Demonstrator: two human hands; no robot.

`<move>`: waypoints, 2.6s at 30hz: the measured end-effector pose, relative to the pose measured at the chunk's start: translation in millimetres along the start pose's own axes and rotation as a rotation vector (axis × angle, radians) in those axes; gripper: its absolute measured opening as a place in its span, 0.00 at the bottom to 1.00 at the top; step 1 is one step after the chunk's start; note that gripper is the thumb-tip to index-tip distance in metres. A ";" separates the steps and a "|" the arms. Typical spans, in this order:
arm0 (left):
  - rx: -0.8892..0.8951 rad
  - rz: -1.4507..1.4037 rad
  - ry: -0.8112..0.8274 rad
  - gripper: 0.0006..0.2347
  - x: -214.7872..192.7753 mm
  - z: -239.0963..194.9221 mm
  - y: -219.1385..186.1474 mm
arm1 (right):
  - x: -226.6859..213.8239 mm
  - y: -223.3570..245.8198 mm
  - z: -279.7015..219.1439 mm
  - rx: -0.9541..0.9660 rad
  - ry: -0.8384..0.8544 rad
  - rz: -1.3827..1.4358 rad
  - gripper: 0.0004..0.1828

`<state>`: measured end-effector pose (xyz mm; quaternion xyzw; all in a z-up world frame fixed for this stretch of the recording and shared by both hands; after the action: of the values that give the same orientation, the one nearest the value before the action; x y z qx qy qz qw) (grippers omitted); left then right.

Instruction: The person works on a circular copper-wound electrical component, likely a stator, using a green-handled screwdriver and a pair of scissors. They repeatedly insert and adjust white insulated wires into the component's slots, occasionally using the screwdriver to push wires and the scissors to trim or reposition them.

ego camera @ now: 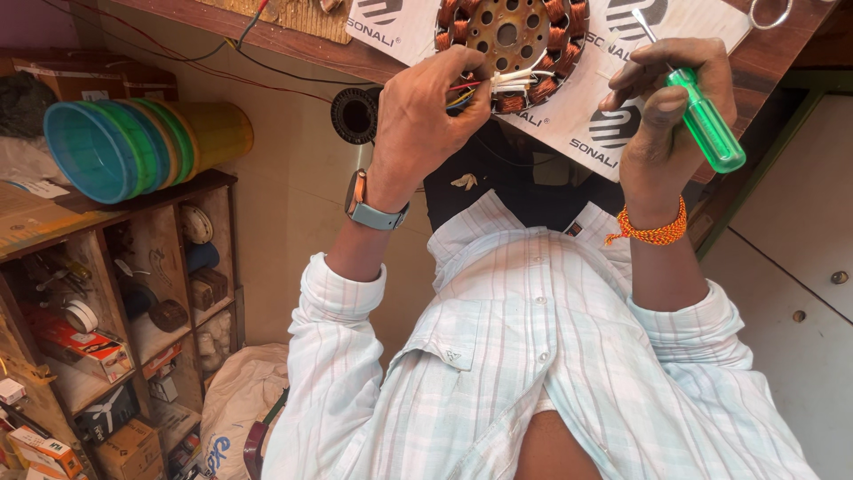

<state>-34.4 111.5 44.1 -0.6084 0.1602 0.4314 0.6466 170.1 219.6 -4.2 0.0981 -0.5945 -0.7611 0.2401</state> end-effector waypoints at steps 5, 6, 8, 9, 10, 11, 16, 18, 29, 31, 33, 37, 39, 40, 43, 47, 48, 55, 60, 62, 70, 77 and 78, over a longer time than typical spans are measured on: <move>-0.028 -0.074 0.030 0.06 6.2 -4.0 10.2 | 0.2 -1.3 -1.6 0.016 0.007 0.001 0.36; -0.025 -0.092 0.030 0.06 6.1 -3.9 10.9 | 0.0 -1.4 -1.2 0.017 0.008 0.000 0.36; -0.008 -0.098 0.019 0.07 3.9 -3.4 9.7 | 0.7 -1.4 -0.3 0.014 0.009 0.001 0.36; 0.000 -0.101 0.014 0.07 1.7 -2.9 8.3 | 1.0 -1.0 0.3 0.010 0.009 0.000 0.36; 0.031 -0.008 0.010 0.09 -2.4 -2.8 5.1 | 1.6 -0.2 0.8 -0.001 0.009 -0.003 0.35; 0.062 0.086 0.005 0.11 -7.2 -3.1 1.7 | 1.9 0.1 1.5 -0.005 0.010 -0.004 0.35; 0.296 0.086 -0.028 0.31 -20.4 -5.7 -22.3 | 3.3 0.2 0.8 0.003 0.024 -0.012 0.35; 0.431 0.096 -0.046 0.39 -15.1 -3.6 -31.5 | 4.3 0.3 0.2 0.010 0.024 -0.020 0.35; 0.440 0.244 0.019 0.39 6.4 6.6 -31.6 | 2.3 0.1 0.3 -0.018 0.025 0.013 0.35; 0.435 0.237 0.015 0.38 7.2 6.7 -32.0 | 1.8 1.4 0.4 -0.027 0.027 0.010 0.35; 0.467 0.201 -0.028 0.40 5.0 4.4 -35.8 | 1.5 1.8 0.5 -0.013 0.034 0.003 0.35; 0.382 0.150 0.002 0.37 7.7 6.2 -29.9 | 4.1 4.6 2.0 0.027 0.061 -0.007 0.35; 0.368 0.150 -0.013 0.37 9.3 6.4 -28.7 | 7.8 7.6 4.4 0.025 0.086 -0.020 0.34; 0.364 0.145 -0.007 0.37 11.0 6.0 -28.3 | 10.4 9.3 5.7 0.019 0.104 -0.032 0.34; 0.349 0.127 -0.001 0.37 16.7 4.4 -26.4 | 21.7 13.7 7.7 -0.024 0.185 -0.090 0.30; 0.367 0.088 -0.073 0.35 20.3 -0.7 -26.1 | 27.5 16.6 8.6 -0.089 0.245 -0.361 0.27; 0.383 0.079 -0.103 0.35 19.8 -2.7 -26.6 | 27.7 15.2 9.3 -0.075 0.245 -0.372 0.27; 0.416 0.155 -0.188 0.32 24.4 -12.9 -26.6 | 27.4 13.7 8.4 -0.066 0.241 -0.368 0.27; 0.425 0.148 -0.147 0.31 24.9 -13.3 -22.4 | 30.7 11.8 5.6 -0.064 0.285 -0.356 0.27; 0.414 0.128 -0.142 0.31 25.8 -12.2 -19.4 | 31.1 12.4 6.0 -0.074 0.295 -0.350 0.28; 0.436 0.063 -0.165 0.30 26.3 -12.4 -14.9 | 32.6 12.1 8.1 -0.046 0.294 -0.305 0.31; 0.399 0.092 -0.176 0.30 25.1 -12.9 -19.5 | 29.8 6.2 4.6 0.002 0.299 -0.344 0.32; 0.397 0.097 -0.183 0.30 25.5 -13.0 -20.2 | 29.6 5.1 4.5 0.005 0.297 -0.350 0.32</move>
<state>-0.4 111.0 35.8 -0.4191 0.2118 0.4755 0.7439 143.8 208.3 5.9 0.3112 -0.5286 -0.7668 0.1891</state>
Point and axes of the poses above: each hand's wrist, its own z-axis towards the middle knuckle, its own x-axis out of the palm, y = z × x, the point moved 8 cm from there along z, towards the middle knuckle, and after that the axes turned 1 degree about -y, right-handed, at the moved point
